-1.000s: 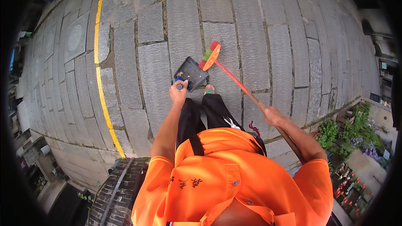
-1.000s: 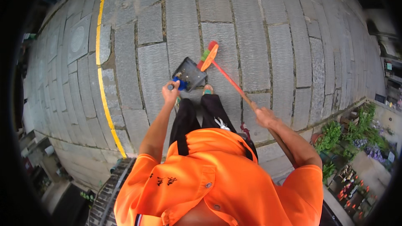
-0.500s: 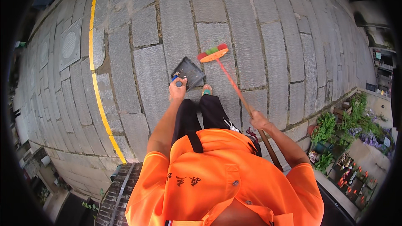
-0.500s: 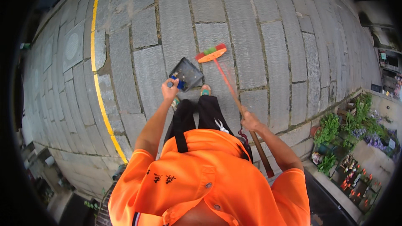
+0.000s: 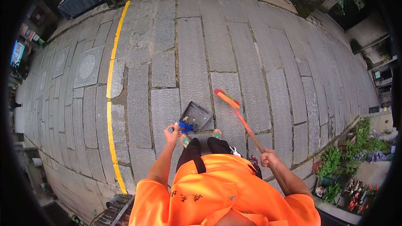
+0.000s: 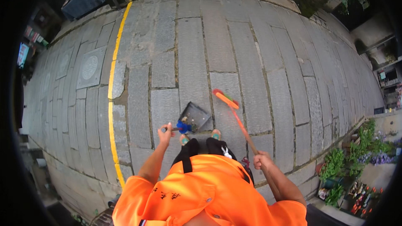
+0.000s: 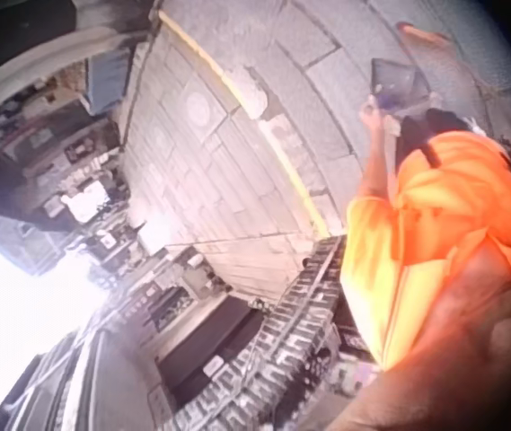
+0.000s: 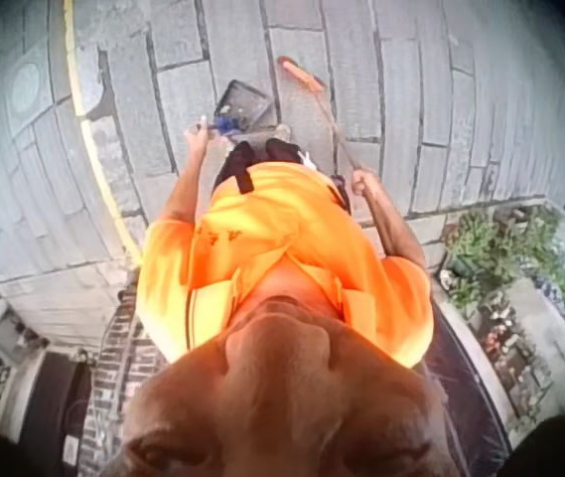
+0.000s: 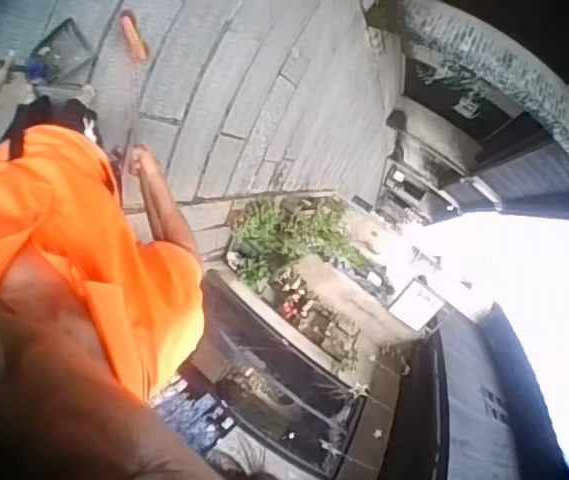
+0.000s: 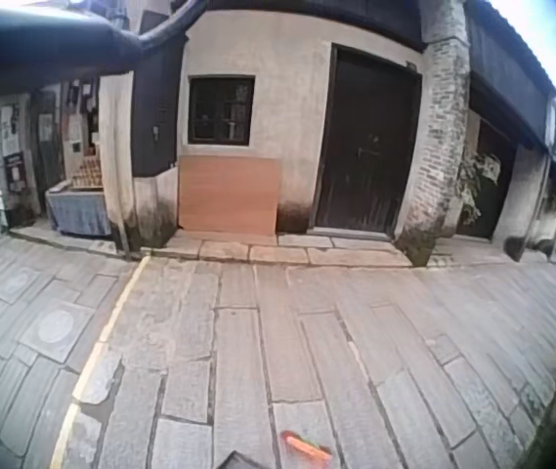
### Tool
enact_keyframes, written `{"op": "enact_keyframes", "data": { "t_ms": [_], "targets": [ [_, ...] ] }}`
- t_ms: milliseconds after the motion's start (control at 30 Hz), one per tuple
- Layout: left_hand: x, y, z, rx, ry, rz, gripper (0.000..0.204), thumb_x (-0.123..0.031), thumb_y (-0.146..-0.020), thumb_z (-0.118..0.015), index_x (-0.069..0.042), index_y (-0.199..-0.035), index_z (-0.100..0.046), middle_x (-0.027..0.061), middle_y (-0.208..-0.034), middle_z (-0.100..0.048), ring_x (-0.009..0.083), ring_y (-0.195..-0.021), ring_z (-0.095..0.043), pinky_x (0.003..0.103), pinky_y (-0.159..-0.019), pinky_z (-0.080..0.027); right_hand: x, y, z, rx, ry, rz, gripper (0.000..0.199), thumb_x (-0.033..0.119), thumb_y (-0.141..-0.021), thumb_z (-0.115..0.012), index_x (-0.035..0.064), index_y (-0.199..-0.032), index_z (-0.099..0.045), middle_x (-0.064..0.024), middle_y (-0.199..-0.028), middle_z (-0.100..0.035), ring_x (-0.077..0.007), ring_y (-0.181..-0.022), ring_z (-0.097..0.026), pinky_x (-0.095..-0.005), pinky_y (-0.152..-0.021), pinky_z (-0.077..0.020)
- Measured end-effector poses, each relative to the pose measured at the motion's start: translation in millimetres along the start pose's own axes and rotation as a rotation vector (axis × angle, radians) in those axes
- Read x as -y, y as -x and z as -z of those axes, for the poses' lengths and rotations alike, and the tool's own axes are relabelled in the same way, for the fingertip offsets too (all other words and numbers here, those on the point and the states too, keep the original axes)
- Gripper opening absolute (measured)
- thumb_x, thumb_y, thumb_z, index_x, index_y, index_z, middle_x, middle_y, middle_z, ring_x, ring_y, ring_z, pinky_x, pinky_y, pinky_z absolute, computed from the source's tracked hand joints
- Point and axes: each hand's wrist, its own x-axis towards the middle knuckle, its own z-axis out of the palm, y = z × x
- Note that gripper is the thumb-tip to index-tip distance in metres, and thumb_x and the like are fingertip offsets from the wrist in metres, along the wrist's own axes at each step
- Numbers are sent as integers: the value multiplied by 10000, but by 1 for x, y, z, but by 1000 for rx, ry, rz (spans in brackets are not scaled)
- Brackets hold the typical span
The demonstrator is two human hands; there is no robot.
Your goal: The person sweeps a stone-paved outdoor area using a broom and dustpan. They gather debris from the ground and transfer it into the dustpan, moving along the path and around potted plants.
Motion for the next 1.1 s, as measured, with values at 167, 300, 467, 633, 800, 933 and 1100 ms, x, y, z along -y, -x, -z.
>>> {"op": "enact_keyframes", "data": {
  "t_ms": [167, 300, 467, 633, 800, 933, 1100],
  "targets": [
    [-25, 3, 56, -184, 87, 21, 331, -249, -828, -584, -7, -612, -519, 68, -529, -521, 136, -386, -503, 248, -346, -430, 28, -67, -3, 64, -323, -155, 151, 90, -757, -487, 131, -647, -392, 47, -464, -378, -71, -339, -335, -244, -348, -237],
    [-25, 7, 102, -342, 53, 26, 318, -246, -817, -596, -9, -616, -527, 66, -520, -526, 134, -388, -513, 251, -348, -428, 48, -100, -52, 87, -399, -235, 269, 134, -773, -459, 166, -535, -338, 71, -434, -362, -70, -359, -359, -240, -369, -260],
    [-21, 4, 159, -537, 139, 24, 310, -255, -802, -615, -27, -610, -532, 49, -516, -520, 119, -393, -512, 239, -357, -423, 58, -124, -140, 62, -322, -294, 257, 158, -775, -466, 159, -543, -355, 61, -446, -393, -86, -369, -367, -232, -385, -271],
    [-15, -15, 216, -744, 197, 70, 292, -265, -794, -622, -37, -630, -545, 53, -521, -535, 120, -406, -533, 239, -360, -440, 86, -173, -196, 132, -102, -197, 206, 138, -755, -494, 149, -561, -425, 46, -471, -444, -125, -401, -467, -250, -360, -377],
    [-4, -38, 262, -989, 299, 128, 282, -258, -802, -611, -29, -647, -552, 59, -520, -535, 129, -388, -529, 246, -338, -431, 151, -237, -274, 90, -455, -276, 162, 152, -737, -494, 147, -589, -428, 32, -515, -461, -106, -419, -461, -240, -384, -355],
    [-9, -44, 289, -1145, 338, 159, 307, -238, -821, -586, -22, -612, -525, 61, -513, -525, 129, -379, -514, 252, -336, -435, 227, -287, -356, -10, -393, -193, 184, 184, -772, -474, 143, -594, -451, 28, -506, -471, -105, -438, -469, -233, -387, -357],
    [-64, -55, 310, -1353, 403, 201, 324, -261, -834, -566, -23, -621, -508, 68, -529, -525, 128, -374, -510, 246, -329, -439, 300, -318, -498, 126, -358, -311, 194, 153, -768, -478, 132, -575, -481, 15, -492, -498, -125, -441, -483, -251, -395, -375]
  ]
}}
